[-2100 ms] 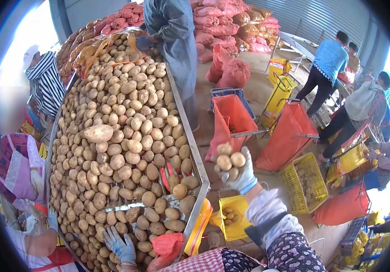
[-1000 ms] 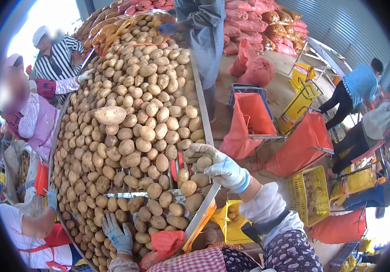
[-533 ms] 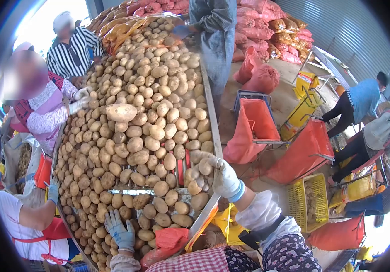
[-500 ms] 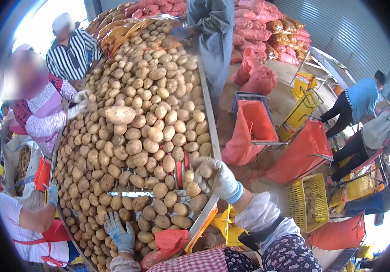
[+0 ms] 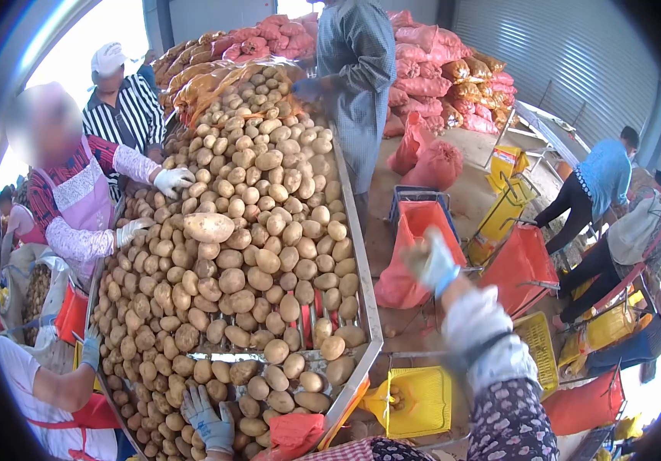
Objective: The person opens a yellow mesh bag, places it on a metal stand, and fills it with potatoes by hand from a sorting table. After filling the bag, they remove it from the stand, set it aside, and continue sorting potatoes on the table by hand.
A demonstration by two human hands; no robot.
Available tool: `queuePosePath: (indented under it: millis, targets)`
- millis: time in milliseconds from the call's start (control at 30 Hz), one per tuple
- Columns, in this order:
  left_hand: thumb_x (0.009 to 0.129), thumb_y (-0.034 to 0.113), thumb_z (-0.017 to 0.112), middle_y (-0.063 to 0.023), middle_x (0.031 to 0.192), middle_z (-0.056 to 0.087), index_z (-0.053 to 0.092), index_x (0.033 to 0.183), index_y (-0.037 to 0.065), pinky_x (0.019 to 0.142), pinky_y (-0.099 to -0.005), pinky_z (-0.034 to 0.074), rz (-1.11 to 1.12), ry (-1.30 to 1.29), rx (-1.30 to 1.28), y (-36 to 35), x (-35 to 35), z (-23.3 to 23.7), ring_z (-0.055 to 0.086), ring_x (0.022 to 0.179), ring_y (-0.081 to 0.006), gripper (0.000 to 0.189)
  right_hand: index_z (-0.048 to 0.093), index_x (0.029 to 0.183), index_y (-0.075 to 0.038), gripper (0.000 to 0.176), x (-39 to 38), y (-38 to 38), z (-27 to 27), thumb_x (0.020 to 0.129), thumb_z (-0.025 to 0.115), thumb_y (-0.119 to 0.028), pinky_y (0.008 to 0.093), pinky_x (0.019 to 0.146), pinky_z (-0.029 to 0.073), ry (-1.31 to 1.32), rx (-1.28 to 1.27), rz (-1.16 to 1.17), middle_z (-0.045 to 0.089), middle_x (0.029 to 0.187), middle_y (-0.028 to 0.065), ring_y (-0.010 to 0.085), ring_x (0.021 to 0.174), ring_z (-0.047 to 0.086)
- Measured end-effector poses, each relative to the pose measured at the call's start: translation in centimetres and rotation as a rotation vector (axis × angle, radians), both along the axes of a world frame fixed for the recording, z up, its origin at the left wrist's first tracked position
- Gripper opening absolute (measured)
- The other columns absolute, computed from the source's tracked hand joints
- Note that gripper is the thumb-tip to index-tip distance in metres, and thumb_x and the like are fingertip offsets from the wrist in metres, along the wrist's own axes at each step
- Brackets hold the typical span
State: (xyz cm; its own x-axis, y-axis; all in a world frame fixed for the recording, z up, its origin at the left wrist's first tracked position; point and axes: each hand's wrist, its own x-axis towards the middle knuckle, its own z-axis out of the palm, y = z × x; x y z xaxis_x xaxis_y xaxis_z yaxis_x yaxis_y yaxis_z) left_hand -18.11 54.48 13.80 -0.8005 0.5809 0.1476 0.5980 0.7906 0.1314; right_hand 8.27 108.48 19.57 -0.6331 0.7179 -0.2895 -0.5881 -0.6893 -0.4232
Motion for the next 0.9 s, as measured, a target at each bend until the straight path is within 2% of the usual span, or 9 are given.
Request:
queuePosePath:
  millis: [67, 100, 200, 267, 400, 600, 667, 800, 900]
  targets:
    - [0.082, 0.040, 0.053, -0.0192, 0.148, 0.032, 0.039, 0.140, 0.003, 0.115, -0.0558, 0.009, 0.011, -0.002, 0.010, 0.2, 0.0, 0.0, 0.019, 0.142, -0.0384, 0.070, 0.049, 0.116, -0.007, 0.051, -1.2, 4.4, 5.2, 0.087, 0.061, -0.047, 0.0447, 0.074, 0.055, -0.225, 0.093, -0.294, 0.059, 0.108, 0.0193, 0.0335, 0.089, 0.062]
    - [0.082, 0.040, 0.053, -0.0195, 0.148, 0.032, 0.039, 0.139, 0.002, 0.115, -0.0560, 0.010, 0.001, 0.009, 0.006, 0.2, 0.0, -0.1, 0.020, 0.141, -0.0389, 0.070, 0.049, 0.116, -0.007, 0.051, -1.6, 4.1, 5.7, 0.087, 0.061, -0.047, 0.0447, 0.074, 0.055, -0.219, 0.096, -0.285, 0.059, 0.108, 0.0193, 0.0335, 0.089, 0.062]
    - [0.078, 0.038, 0.059, -0.0218, 0.140, 0.041, 0.045, 0.134, 0.002, 0.112, -0.0559, 0.018, -0.077, 0.133, 0.095, 0.1, -0.3, -0.3, 0.031, 0.133, -0.0409, 0.068, 0.025, 0.146, -0.020, 0.070, -4.3, 1.8, 3.2, 0.090, 0.053, -0.053, 0.0516, 0.093, 0.046, -0.526, 0.357, -0.076, 0.034, 0.142, 0.0199, 0.0384, 0.114, 0.051]
    - [0.077, 0.036, 0.061, -0.0211, 0.129, 0.049, 0.051, 0.122, 0.003, 0.109, -0.0541, 0.024, -0.072, 0.041, 0.194, 0.7, 0.1, 2.6, 0.041, 0.124, -0.0397, 0.057, 0.039, 0.141, -0.015, 0.054, -6.1, -0.2, -1.0, 0.096, 0.049, -0.044, 0.0456, 0.095, 0.045, -0.664, 0.553, 0.069, 0.048, 0.134, 0.0094, 0.0292, 0.114, 0.052]
    - [0.080, 0.042, 0.059, -0.0220, 0.140, 0.041, 0.045, 0.135, 0.007, 0.112, -0.0525, 0.020, -0.062, -0.022, 0.157, -0.3, -0.7, 1.1, 0.034, 0.133, -0.0389, 0.067, 0.060, 0.117, -0.004, 0.030, -10.1, -12.3, -1.0, 0.096, 0.052, -0.023, 0.0295, 0.080, 0.046, -0.756, 1.233, 0.002, 0.062, 0.101, 0.0033, 0.0096, 0.088, 0.054]
    - [0.083, 0.045, 0.056, -0.0191, 0.148, 0.033, 0.041, 0.140, 0.008, 0.113, -0.0518, 0.018, -0.058, -0.022, 0.223, -0.9, -0.5, 0.4, 0.027, 0.138, -0.0366, 0.070, 0.056, 0.121, 0.003, 0.038, -14.2, -28.5, 7.3, 0.088, 0.059, -0.015, 0.0313, 0.086, 0.047, -0.556, 1.552, 0.651, 0.063, 0.103, 0.0122, 0.0207, 0.097, 0.059]
    - [0.084, 0.044, 0.055, -0.0190, 0.148, 0.032, 0.041, 0.140, 0.008, 0.113, -0.0512, 0.018, -0.053, -0.034, 0.234, -0.9, -0.4, 0.1, 0.027, 0.138, -0.0365, 0.068, 0.052, 0.126, 0.002, 0.046, -15.9, -33.4, 9.1, 0.087, 0.061, -0.020, 0.0349, 0.091, 0.046, -0.533, 1.384, 0.952, 0.062, 0.110, 0.0187, 0.0271, 0.105, 0.059]
    - [0.087, 0.039, 0.051, -0.0182, 0.149, 0.031, 0.041, 0.139, 0.008, 0.113, -0.0490, 0.020, -0.160, -0.117, 0.265, -2.2, -1.2, -1.6, 0.028, 0.138, -0.0367, 0.062, 0.047, 0.131, 0.001, 0.058, -18.8, -39.3, 1.8, 0.087, 0.061, -0.033, 0.0400, 0.100, 0.041, -0.450, 1.726, 0.902, 0.056, 0.123, 0.0246, 0.0344, 0.117, 0.053]
    - [0.086, 0.033, 0.054, -0.0178, 0.141, 0.041, 0.046, 0.134, 0.007, 0.109, -0.0492, 0.026, -0.162, -0.003, 0.331, -6.1, 0.2, 1.6, 0.036, 0.131, -0.0390, 0.055, 0.045, 0.134, -0.002, 0.069, -19.7, -42.0, 1.4, 0.087, 0.053, -0.051, 0.0452, 0.107, 0.033, -0.711, 2.091, 0.857, 0.045, 0.135, 0.0257, 0.0388, 0.127, 0.042]
